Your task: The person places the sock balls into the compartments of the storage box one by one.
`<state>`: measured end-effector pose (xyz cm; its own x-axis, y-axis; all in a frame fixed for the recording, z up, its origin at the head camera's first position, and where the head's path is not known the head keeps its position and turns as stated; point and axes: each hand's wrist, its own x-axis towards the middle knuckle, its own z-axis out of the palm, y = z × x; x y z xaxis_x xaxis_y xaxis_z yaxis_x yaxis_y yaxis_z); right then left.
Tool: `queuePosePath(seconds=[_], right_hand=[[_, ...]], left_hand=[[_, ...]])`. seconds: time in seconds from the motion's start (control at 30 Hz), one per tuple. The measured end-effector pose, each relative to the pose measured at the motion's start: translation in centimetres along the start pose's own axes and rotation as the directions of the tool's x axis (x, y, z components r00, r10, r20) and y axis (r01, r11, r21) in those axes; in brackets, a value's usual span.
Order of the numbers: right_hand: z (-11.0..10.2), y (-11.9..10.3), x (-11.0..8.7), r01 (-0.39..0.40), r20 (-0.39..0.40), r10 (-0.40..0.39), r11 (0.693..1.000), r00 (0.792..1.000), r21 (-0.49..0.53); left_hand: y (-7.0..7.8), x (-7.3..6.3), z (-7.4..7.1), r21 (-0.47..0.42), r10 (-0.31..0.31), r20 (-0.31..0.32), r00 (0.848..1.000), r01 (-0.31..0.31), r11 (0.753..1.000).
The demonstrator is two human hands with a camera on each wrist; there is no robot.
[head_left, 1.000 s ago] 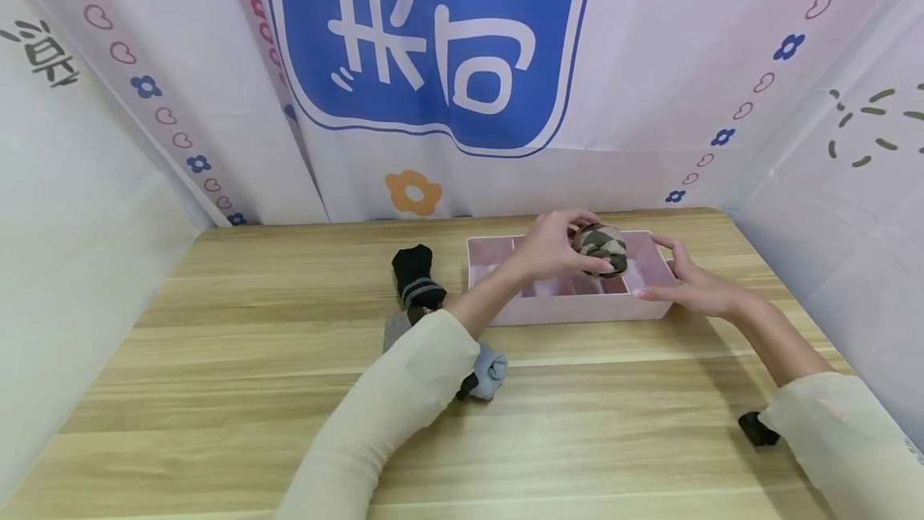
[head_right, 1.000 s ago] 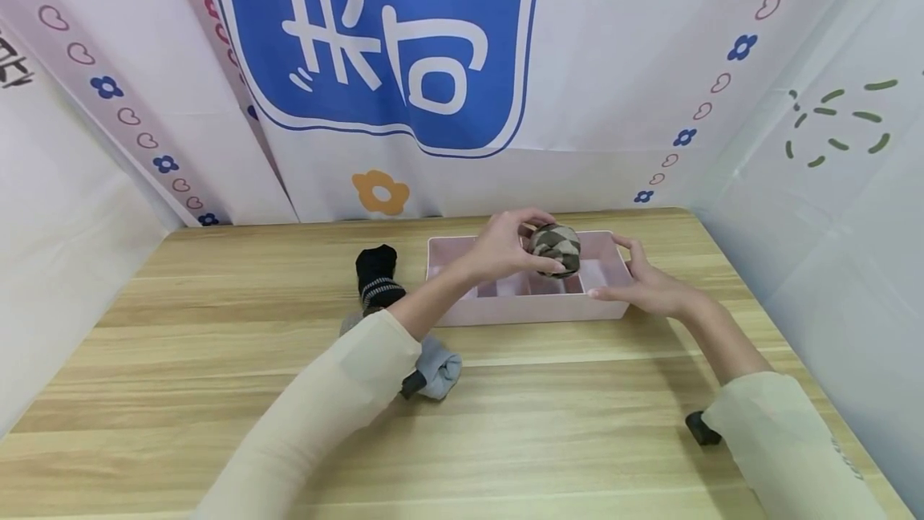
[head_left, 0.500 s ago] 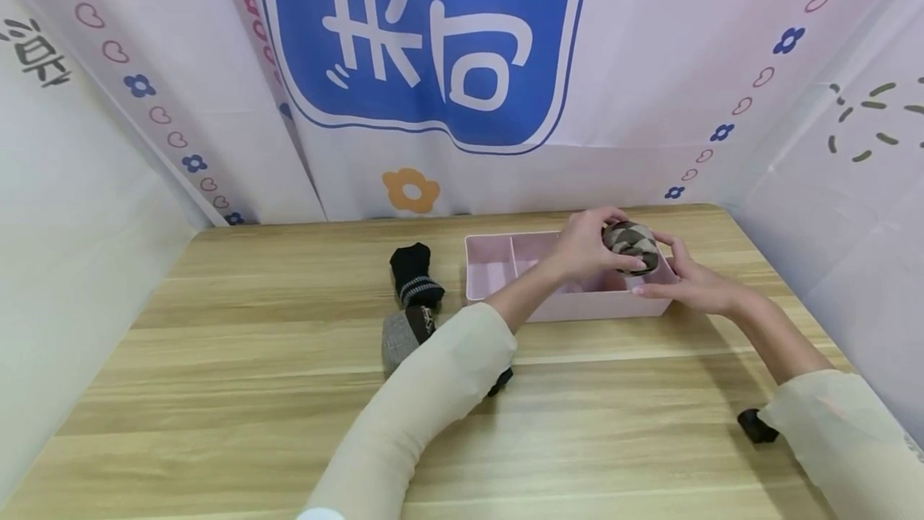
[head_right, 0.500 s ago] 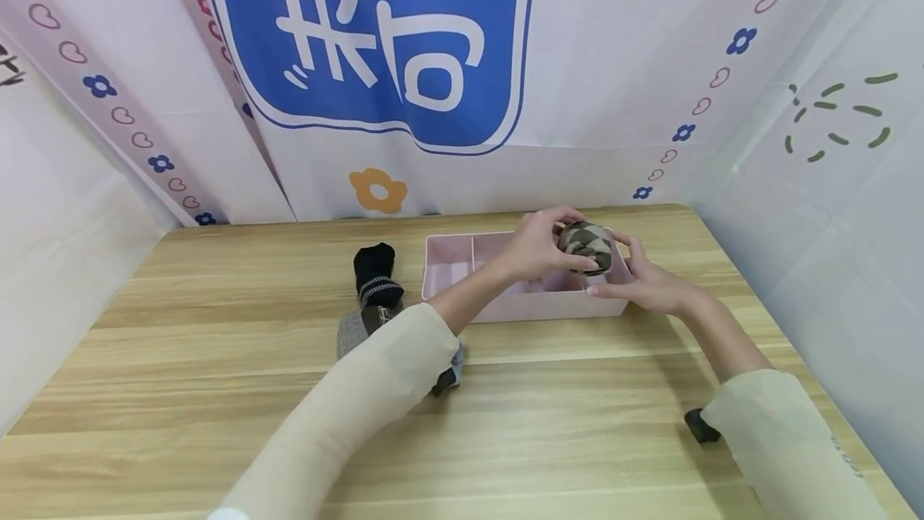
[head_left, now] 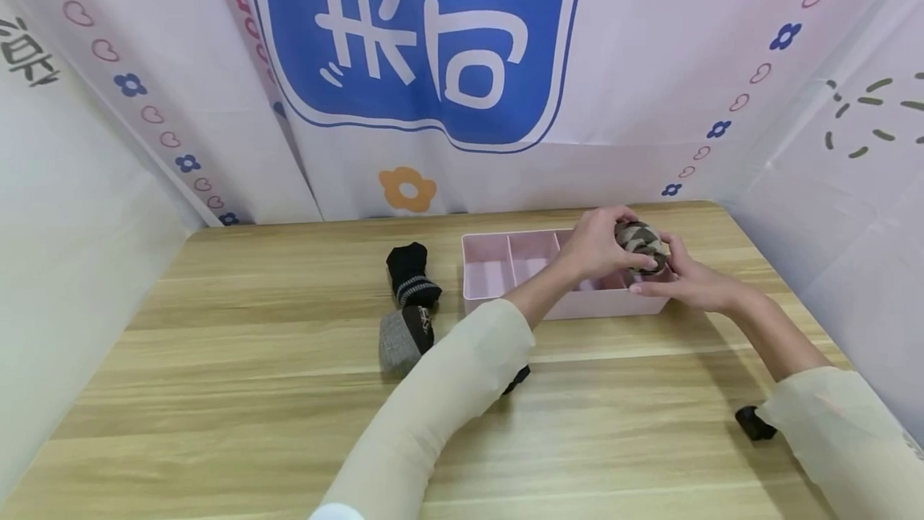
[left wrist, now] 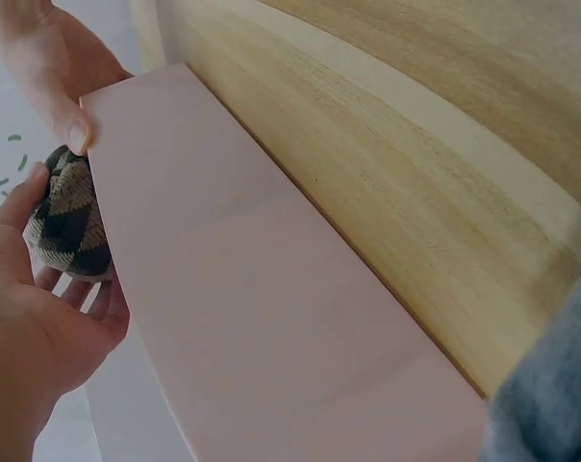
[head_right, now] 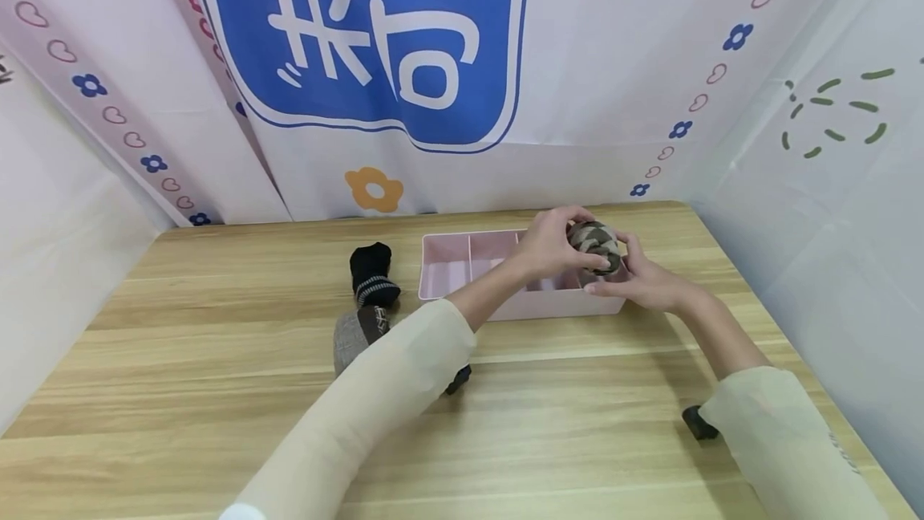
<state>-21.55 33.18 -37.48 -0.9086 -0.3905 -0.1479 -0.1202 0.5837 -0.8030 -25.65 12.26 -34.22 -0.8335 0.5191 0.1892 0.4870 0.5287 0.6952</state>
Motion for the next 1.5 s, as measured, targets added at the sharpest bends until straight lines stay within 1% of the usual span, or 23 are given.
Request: queuePosePath(seconds=[0.23, 0.4, 0.47, 0.57, 0.63, 0.7, 0.77, 0.87, 1.0, 1.17, 1.33, 1.43, 1.5], right_hand=[[-0.1, -0.1, 0.0, -0.008, -0.003, 0.008, 1.000, 1.000, 0.001], [0.0, 0.0, -0.1, 0.002, -0.004, -0.002, 1.000, 1.000, -0.023], [0.0, 0.0, -0.1, 0.005, -0.001, -0.005, 1.000, 1.000, -0.027], [0.1, 0.0, 0.0, 0.004, 0.006, -0.004, 0.999, 1.000, -0.033], [0.1, 0.0, 0.0, 0.001, 0.011, -0.001, 0.999, 1.000, -0.037], [0.1, 0.0, 0.0, -0.002, 0.016, 0.003, 0.999, 1.000, -0.039], [0.1, 0.0, 0.0, -0.010, 0.017, 0.011, 0.999, 1.000, -0.042], [0.1, 0.0, -0.1, -0.021, 0.013, 0.022, 0.999, 1.000, -0.046], [0.0, -0.1, -0.1, -0.039, 0.007, 0.039, 0.998, 0.999, -0.045], [0.0, -0.3, -0.1, -0.040, 0.012, 0.040, 0.999, 0.999, -0.031], [-0.1, -0.3, 0.0, -0.049, 0.015, 0.050, 0.998, 0.999, -0.031], [-0.1, -0.3, 0.0, -0.051, 0.017, 0.052, 0.998, 0.999, -0.027], [-0.1, -0.2, 0.0, -0.047, 0.017, 0.048, 0.999, 0.999, -0.023]], left_hand=[[0.2, 0.5, 0.5, 0.022, -0.022, 0.010, 1.000, 0.022, 1.000], [0.3, 0.8, 1.0, 0.048, -0.001, 0.025, 1.000, 0.000, 0.999], [0.3, 0.9, 1.2, 0.063, -0.007, 0.025, 1.000, 0.006, 0.998], [0.3, 0.9, 1.4, 0.096, -0.035, 0.023, 0.999, 0.032, 0.995], [0.3, 0.9, 1.5, 0.130, -0.050, 0.027, 0.998, 0.046, 0.990], [0.2, 0.9, 1.7, 0.163, -0.054, 0.040, 0.998, 0.047, 0.985], [0.1, 1.0, 2.0, 0.197, -0.059, 0.063, 0.996, 0.046, 0.979], [-0.1, 1.0, 2.4, 0.240, -0.054, 0.102, 0.993, 0.028, 0.970], [-0.4, 1.2, 2.8, 0.277, -0.044, 0.121, 0.992, 0.009, 0.961], [-0.5, 1.3, 2.8, 0.310, -0.052, 0.134, 0.990, 0.008, 0.951], [-0.4, 1.1, 2.3, 0.298, -0.061, 0.156, 0.986, 0.012, 0.954], [-0.3, 0.9, 1.9, 0.259, -0.057, 0.174, 0.983, 0.010, 0.966], [-0.4, 0.7, 1.5, 0.211, -0.054, 0.187, 0.981, 0.014, 0.977]])
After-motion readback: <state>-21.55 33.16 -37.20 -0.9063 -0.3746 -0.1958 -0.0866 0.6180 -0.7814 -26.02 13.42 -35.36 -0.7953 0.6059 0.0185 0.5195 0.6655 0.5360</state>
